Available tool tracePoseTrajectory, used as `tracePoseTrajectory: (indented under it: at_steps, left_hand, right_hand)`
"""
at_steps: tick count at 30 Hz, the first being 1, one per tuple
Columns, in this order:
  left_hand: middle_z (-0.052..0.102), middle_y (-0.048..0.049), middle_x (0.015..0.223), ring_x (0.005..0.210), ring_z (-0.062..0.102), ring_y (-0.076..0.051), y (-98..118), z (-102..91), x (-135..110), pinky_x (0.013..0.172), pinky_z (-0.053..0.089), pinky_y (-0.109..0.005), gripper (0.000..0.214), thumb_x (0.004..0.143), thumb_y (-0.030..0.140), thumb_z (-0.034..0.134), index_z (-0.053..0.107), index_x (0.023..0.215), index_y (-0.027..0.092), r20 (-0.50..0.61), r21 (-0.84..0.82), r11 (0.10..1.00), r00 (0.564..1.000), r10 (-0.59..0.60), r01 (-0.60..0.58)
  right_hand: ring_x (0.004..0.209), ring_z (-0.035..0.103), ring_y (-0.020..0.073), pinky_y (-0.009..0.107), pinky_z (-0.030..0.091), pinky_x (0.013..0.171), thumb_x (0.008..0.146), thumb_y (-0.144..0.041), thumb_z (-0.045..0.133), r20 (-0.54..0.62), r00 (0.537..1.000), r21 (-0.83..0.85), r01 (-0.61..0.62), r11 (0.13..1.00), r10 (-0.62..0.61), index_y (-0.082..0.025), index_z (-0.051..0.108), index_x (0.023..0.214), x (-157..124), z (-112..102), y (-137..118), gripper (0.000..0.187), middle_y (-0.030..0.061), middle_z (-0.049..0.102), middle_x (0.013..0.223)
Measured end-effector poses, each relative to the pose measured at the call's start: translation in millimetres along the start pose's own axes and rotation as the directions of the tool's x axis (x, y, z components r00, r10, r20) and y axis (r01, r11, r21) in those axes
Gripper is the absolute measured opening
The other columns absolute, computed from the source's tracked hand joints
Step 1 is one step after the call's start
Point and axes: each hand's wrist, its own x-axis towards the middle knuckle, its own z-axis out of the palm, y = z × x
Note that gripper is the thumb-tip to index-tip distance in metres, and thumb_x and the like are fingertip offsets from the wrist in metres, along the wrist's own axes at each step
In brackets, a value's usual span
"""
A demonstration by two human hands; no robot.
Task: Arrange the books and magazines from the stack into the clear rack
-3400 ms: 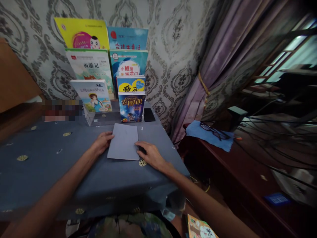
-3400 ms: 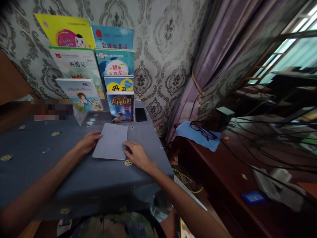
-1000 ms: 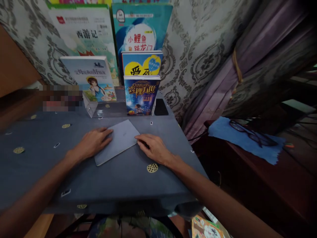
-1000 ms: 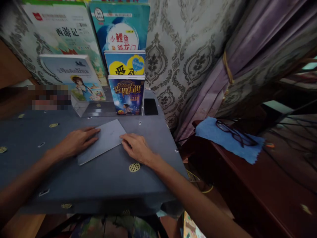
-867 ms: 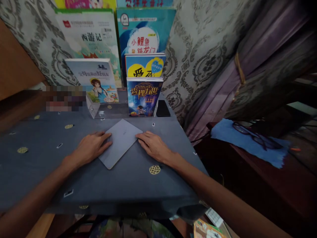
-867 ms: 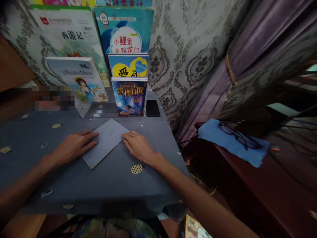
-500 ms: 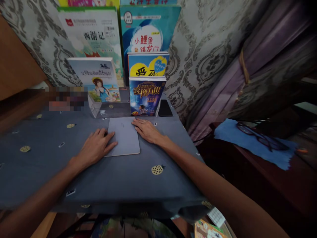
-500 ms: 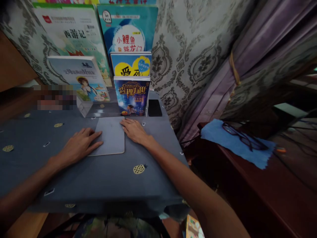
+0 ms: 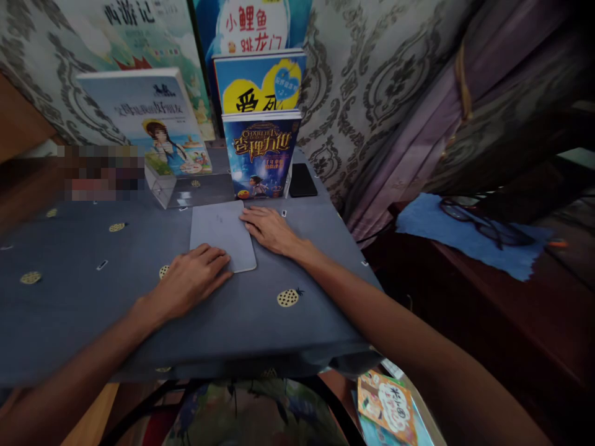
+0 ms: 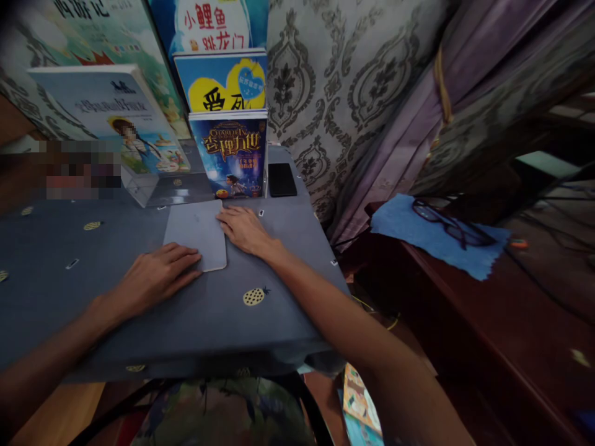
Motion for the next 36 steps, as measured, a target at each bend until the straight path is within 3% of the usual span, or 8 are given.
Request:
tracePoseTrajectory:
  at_steps: [8,12,14,18,21,25,30,36]
  left_hand:
    - [0.071,-0.0091,0.110,0.099,0.063,-0.024,-1.2,-11.8,2.1,0.076,0.052,-0.034,0.037,0.103,0.031,0.035,0.068,0.112,0.019,0.054,-0.040,0.999,0.998,0.029,-0.027]
    - [0.070,-0.0095,0.108,0.098,0.063,-0.024,-0.9,-9.4,1.5,0.076,0.053,-0.035,0.039,0.103,0.032,0.034,0.069,0.112,0.019,0.037,-0.039,0.999,0.999,0.017,-0.015]
    - [0.070,-0.0106,0.110,0.098,0.062,-0.024,0.8,-6.9,0.4,0.075,0.053,-0.035,0.039,0.103,0.034,0.035,0.070,0.111,0.018,0.032,-0.024,1.000,0.999,0.008,-0.008]
    - [0.069,-0.0127,0.113,0.100,0.061,-0.025,6.5,-3.2,-1.9,0.075,0.053,-0.036,0.040,0.103,0.034,0.035,0.070,0.110,0.016,0.011,0.037,0.999,1.000,-0.003,0.003]
    - [0.069,-0.0117,0.110,0.098,0.061,-0.024,4.7,-0.2,-1.6,0.078,0.054,-0.035,0.039,0.103,0.035,0.035,0.070,0.107,0.018,-0.019,-0.005,1.000,1.000,-0.011,0.011]
    - [0.067,-0.0120,0.120,0.108,0.060,-0.026,-19.2,10.7,2.2,0.092,0.052,-0.042,0.037,0.102,0.037,0.039,0.067,0.118,0.019,-0.082,-0.039,0.992,0.989,-0.123,0.121]
    - [0.057,-0.0198,0.139,0.127,0.053,-0.032,-61.2,28.3,7.0,0.106,0.044,-0.051,0.049,0.099,0.038,0.038,0.058,0.134,0.011,-0.123,-0.035,0.919,0.910,-0.395,0.394]
    - [0.057,-0.0183,0.142,0.134,0.050,-0.030,-74.1,35.3,6.9,0.113,0.037,-0.050,0.052,0.097,0.039,0.036,0.055,0.137,0.012,-0.136,-0.207,0.893,0.892,-0.432,0.401]
  right_hand:
    - [0.130,0.056,0.0253,0.046,0.042,0.111,0.101,-0.026,0.047,-0.028,0.998,0.136,0.054,0.989,-0.050,-0.017,0.072,0.118,-12.6,-8.5,-8.7,0.031,0.0108,0.068,0.131]
    - [0.135,0.052,0.0258,0.049,0.039,0.113,0.102,-0.035,0.048,0.034,0.998,0.157,0.038,0.987,-0.043,-0.019,0.069,0.123,-19.6,-12.2,-15.2,0.034,0.0111,0.063,0.138]
    - [0.142,0.044,0.0284,0.053,0.033,0.117,0.097,-0.050,0.055,0.107,0.993,0.160,0.025,0.987,-0.043,-0.022,0.063,0.133,-24.1,-13.9,-15.9,0.046,0.0113,0.054,0.149]
    - [0.151,0.026,0.0345,0.057,0.020,0.122,0.077,-0.073,0.067,0.248,0.967,0.171,0.016,0.985,-0.059,-0.020,0.045,0.150,-31.9,-15.6,-11.8,0.092,0.0156,0.032,0.162]
    - [0.153,0.021,0.0348,0.057,0.015,0.124,0.072,-0.076,0.069,0.271,0.959,0.177,0.031,0.984,-0.079,-0.022,0.039,0.153,-34.4,-14.0,-7.8,0.102,0.0143,0.027,0.165]
    - [0.153,0.022,0.0343,0.056,0.016,0.124,0.071,-0.075,0.071,0.260,0.963,0.164,0.033,0.986,-0.075,-0.025,0.039,0.153,-34.3,-12.0,-7.7,0.101,0.0131,0.028,0.164]
    - [0.153,0.022,0.0334,0.056,0.016,0.124,0.071,-0.075,0.071,0.267,0.962,0.141,0.026,0.990,-0.064,-0.024,0.040,0.153,-34.9,-14.1,-12.2,0.101,0.0138,0.027,0.164]
    - [0.153,0.024,0.0321,0.054,0.014,0.125,0.074,-0.073,0.070,0.270,0.961,0.137,0.031,0.990,-0.067,-0.022,0.039,0.154,-35.5,-16.3,-17.4,0.099,0.0146,0.028,0.164]
